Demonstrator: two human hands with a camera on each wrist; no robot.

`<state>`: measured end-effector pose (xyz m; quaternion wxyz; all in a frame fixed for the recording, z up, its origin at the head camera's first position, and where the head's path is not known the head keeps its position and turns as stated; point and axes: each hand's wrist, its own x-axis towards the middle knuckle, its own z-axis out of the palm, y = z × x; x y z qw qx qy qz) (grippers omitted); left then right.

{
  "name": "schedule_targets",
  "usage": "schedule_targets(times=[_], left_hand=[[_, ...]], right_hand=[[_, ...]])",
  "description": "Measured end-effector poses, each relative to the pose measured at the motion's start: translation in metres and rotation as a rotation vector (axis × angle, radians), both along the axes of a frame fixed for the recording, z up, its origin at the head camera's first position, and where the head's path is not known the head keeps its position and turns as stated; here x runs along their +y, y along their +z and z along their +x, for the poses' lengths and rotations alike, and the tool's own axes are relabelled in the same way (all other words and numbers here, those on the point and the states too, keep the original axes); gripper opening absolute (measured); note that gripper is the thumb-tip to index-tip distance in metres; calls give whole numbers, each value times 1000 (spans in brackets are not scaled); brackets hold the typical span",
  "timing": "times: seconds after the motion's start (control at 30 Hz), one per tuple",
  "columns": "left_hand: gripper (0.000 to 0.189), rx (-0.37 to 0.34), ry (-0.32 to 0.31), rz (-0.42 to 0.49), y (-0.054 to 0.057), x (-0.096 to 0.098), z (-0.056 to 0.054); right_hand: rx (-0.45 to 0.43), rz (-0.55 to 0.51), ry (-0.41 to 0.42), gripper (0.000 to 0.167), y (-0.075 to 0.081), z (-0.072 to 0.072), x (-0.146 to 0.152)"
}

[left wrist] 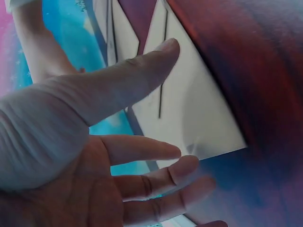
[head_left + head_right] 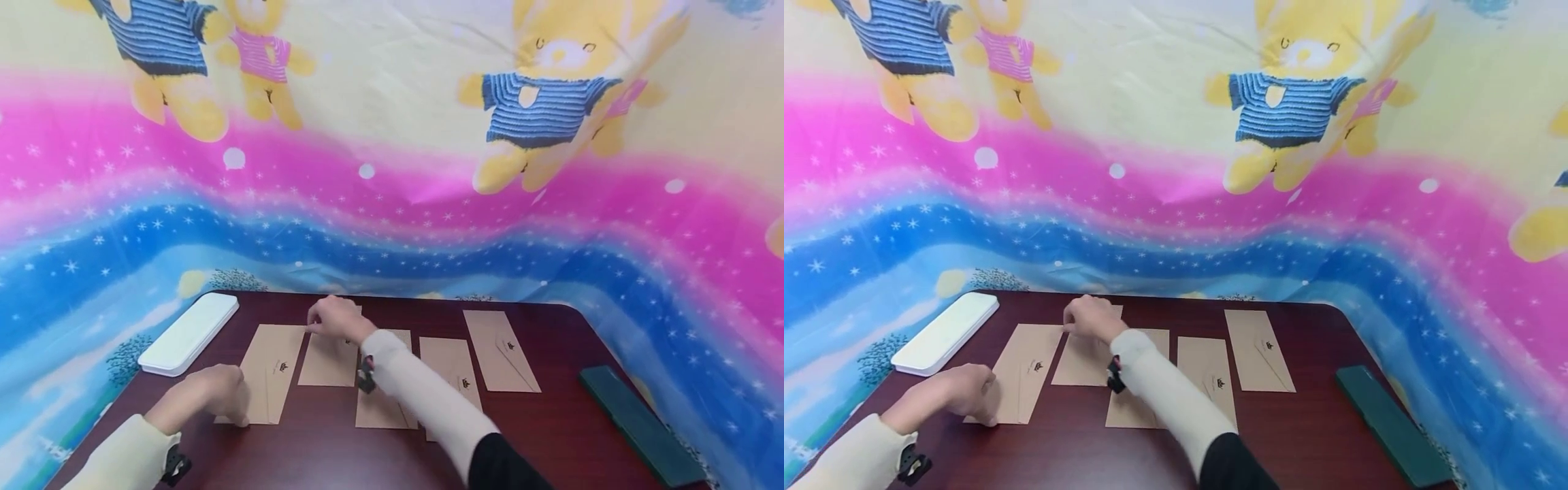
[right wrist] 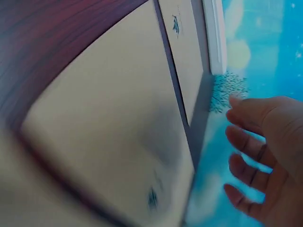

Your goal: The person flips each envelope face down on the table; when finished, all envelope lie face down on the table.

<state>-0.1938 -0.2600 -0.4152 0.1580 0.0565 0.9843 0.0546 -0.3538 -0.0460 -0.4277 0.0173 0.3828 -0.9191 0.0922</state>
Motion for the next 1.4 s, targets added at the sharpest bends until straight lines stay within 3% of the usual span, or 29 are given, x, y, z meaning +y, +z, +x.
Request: schedule_targets(times=[0.1,0.27,0.37,0.5,0.73,0.87,1.07,1.3,1.4], left_hand=[[47,-15,10,-12,-5,-1,1],[43,1,33,-17,-7,-4,3],[43,9,32,-6,-10,-7,5],[44,30,19,12,-13,-9,4],[42,47,11,27,-19,-9,2],[40,54,-12,25,-18,-3,-3],[44,75,-73,-71,-10,10,-10],[46,48,-83,-93,-8,10,-11],[46,39,-75,-71,-10,7,-11]], right_hand=[[-56,-23,-82,22,-11,-3,-22],[-52,43,-228,39,-24,-9,-42],[-67,113,-301,51,-25,-10,-48],[-77,170,-361,47,-20,-8,-53],[-104,217,-368,37,-16,-3,-59],[-136,205,-400,37,-14,-4,-58],[-158,173,-411,36,-11,-9,-57],[-123,132,-350,47,-26,-29,-60],[-98,71,-289,42,-31,-33,-56]])
